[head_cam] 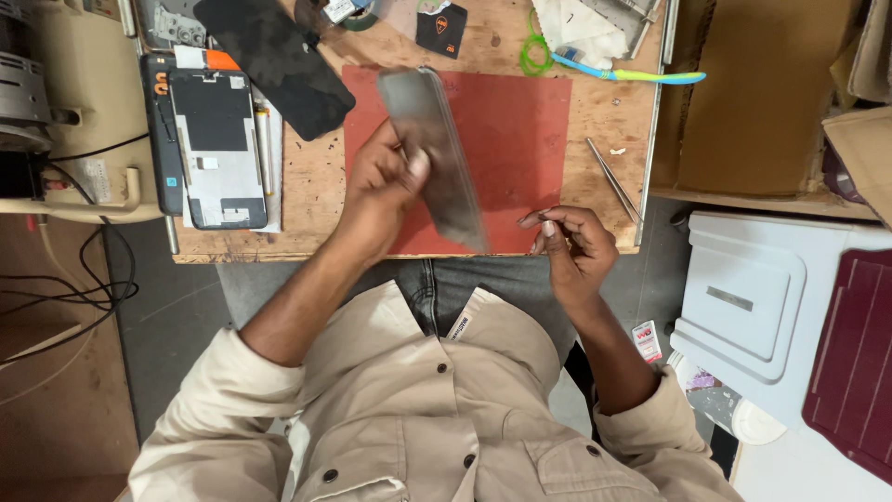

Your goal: The person uses a small metal tool to scrape adhesive residue from the surface of a white rectangular electronic component. They then peel off a yellow protective film from a flexible ribbon cable attached to the component. Finally, the person picks up a black smartphone screen assembly and places it on the workbench.

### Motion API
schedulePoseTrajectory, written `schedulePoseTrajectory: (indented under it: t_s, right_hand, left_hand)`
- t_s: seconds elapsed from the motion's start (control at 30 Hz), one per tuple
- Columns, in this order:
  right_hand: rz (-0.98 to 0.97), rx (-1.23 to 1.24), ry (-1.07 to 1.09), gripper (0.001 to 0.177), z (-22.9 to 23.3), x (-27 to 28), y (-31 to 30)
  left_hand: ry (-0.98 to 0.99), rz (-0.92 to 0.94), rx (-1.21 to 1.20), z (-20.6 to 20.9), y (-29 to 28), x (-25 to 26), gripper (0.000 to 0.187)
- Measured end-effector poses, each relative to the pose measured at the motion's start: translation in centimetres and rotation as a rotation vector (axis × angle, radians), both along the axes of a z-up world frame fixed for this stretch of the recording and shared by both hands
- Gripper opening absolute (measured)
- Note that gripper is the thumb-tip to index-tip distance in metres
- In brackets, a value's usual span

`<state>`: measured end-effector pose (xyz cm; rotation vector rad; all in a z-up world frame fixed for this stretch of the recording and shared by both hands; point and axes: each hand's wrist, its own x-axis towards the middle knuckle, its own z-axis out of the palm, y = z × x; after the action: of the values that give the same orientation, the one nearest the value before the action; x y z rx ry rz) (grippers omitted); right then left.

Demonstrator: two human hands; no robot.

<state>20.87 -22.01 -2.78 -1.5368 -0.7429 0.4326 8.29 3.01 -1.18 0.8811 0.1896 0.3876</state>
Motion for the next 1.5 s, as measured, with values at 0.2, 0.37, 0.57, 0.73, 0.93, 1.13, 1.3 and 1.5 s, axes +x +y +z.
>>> schedulePoseTrajectory:
  t_s: [0.2, 0.37, 0.57, 0.73, 0.93, 1.13, 1.3, 1.5]
  right_hand:
    - [0.025, -0.023, -0.029, 0.010, 0.2, -0.1, 0.3]
    - [0.013, -0.054, -0.025, 0.010, 0.2, 0.1, 0.1]
    - [0.025, -0.045, -0.009, 0.011, 0.0, 0.2, 0.2]
    - [0.032, -0.071, -0.043, 0.010, 0.2, 0.3, 0.2]
    - [-0.028, -0.091, -0.277, 0.009, 0.7, 0.4, 0.4]
    - [-0.092, -0.142, -0.311, 0.018, 1.2, 0.5, 0.7]
    - [-0.056, -0.096, -0.346, 0.019, 1.7, 0.3, 1.2]
    - [0.001, -0.014, -0.162, 0.015, -0.4, 0.7, 0.6]
  left_hand:
    - [-0.272, -0.188, -0.677, 2.1, -1.3, 0.2, 0.099]
    - [-0.359, -0.232, -0.779, 3.5, -1.8, 1.2, 0.126]
    - [-0.414, -0.345, -0.761, 3.2, -2.5, 1.6, 0.133]
    - [-0.430, -0.393, -0.760, 3.2, -2.7, 1.6, 0.137]
    - [-0.430, -0.411, -0.790, 3.4, -2.9, 1.6, 0.138]
    - [-0.412, -0.412, -0.774, 3.6, -3.0, 1.3, 0.139]
    - [-0.416, -0.450, -0.779, 3.7, -3.2, 1.3, 0.141]
    - [-0.392, -0.533, -0.856, 4.2, -3.1, 0.7, 0.146]
